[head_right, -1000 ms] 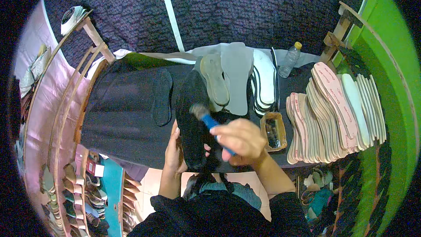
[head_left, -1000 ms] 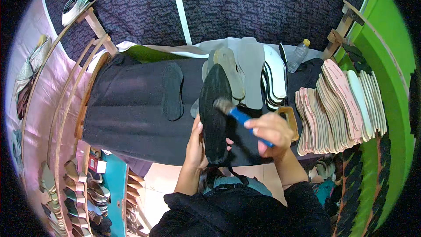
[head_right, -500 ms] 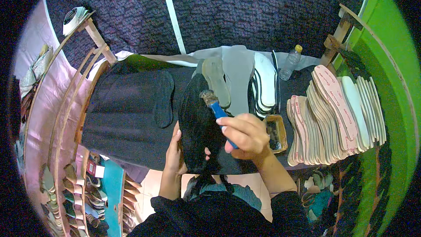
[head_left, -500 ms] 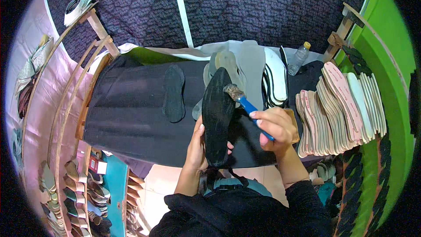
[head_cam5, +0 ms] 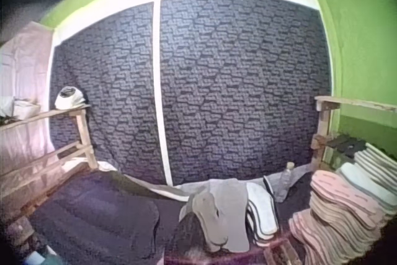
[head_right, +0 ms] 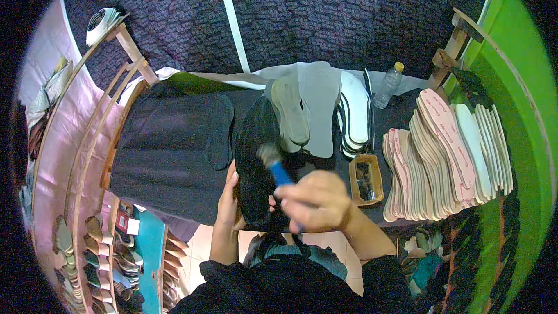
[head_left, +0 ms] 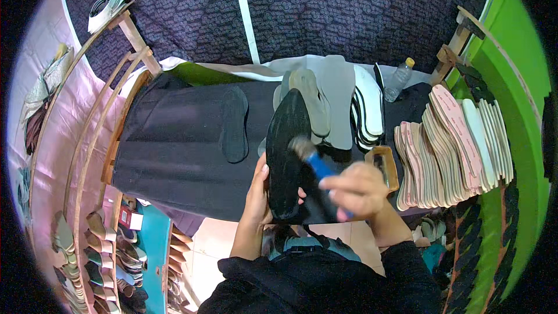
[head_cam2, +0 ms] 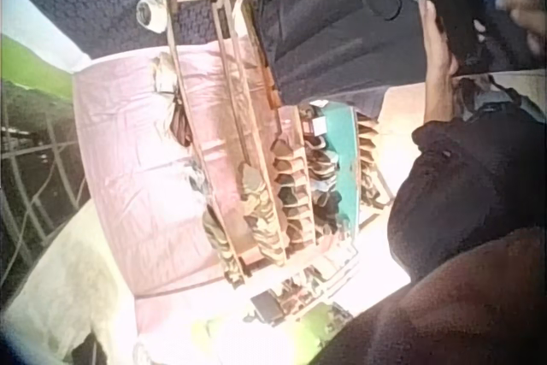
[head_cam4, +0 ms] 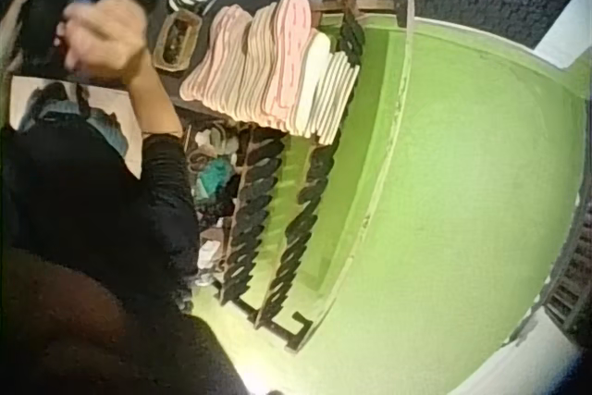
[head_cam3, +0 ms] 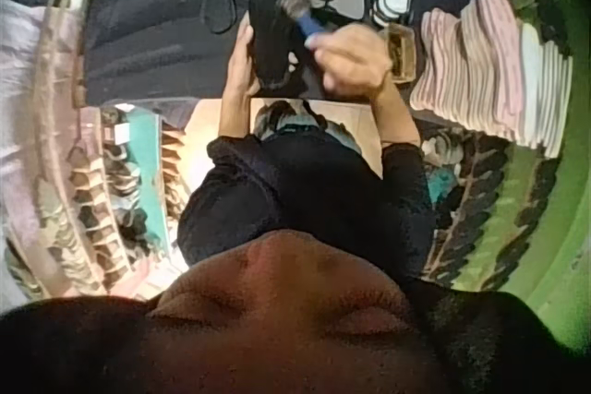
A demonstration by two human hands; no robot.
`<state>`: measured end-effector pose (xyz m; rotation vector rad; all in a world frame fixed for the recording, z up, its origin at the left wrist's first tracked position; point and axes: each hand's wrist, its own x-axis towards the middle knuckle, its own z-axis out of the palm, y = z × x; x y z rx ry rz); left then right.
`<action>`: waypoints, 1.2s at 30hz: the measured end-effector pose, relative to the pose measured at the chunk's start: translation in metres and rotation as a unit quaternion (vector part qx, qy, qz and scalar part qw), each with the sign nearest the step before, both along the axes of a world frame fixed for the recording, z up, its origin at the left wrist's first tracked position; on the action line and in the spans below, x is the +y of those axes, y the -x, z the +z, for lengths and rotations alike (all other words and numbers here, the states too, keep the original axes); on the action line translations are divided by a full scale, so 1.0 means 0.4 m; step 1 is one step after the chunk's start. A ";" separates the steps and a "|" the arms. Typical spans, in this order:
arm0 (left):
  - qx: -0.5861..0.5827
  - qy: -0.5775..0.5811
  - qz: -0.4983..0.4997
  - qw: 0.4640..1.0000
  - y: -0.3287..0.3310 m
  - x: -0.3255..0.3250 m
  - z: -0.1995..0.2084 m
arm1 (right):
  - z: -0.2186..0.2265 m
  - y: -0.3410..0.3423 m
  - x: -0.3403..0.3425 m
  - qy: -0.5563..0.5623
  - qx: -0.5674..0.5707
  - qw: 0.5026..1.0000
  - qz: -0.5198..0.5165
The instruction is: The person applies adhesive to shoe insoles using a brush and arranges them on a wooden shelf.
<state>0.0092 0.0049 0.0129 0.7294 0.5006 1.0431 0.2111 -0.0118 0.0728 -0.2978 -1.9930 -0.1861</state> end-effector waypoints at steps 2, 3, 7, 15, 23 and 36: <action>0.043 -0.027 0.037 0.998 0.008 0.010 -0.015 | 0.010 0.020 -0.011 0.028 -0.049 0.997 0.056; 0.043 -0.026 0.035 0.998 0.008 0.006 -0.011 | 0.015 0.021 -0.015 0.029 -0.058 0.996 0.065; 0.004 -0.005 0.002 1.000 0.006 -0.013 0.013 | 0.043 -0.007 0.029 -0.022 0.071 0.991 -0.111; 0.044 -0.006 0.029 0.999 0.014 -0.007 -0.003 | 0.050 0.030 -0.007 0.005 -0.078 0.996 0.044; 0.047 -0.041 -0.011 0.998 0.030 -0.002 0.003 | 0.059 0.031 0.034 -0.031 -0.034 0.999 0.000; -0.173 0.221 0.129 0.951 0.013 -0.016 0.001 | 0.050 0.072 -0.012 0.009 -0.079 0.995 0.056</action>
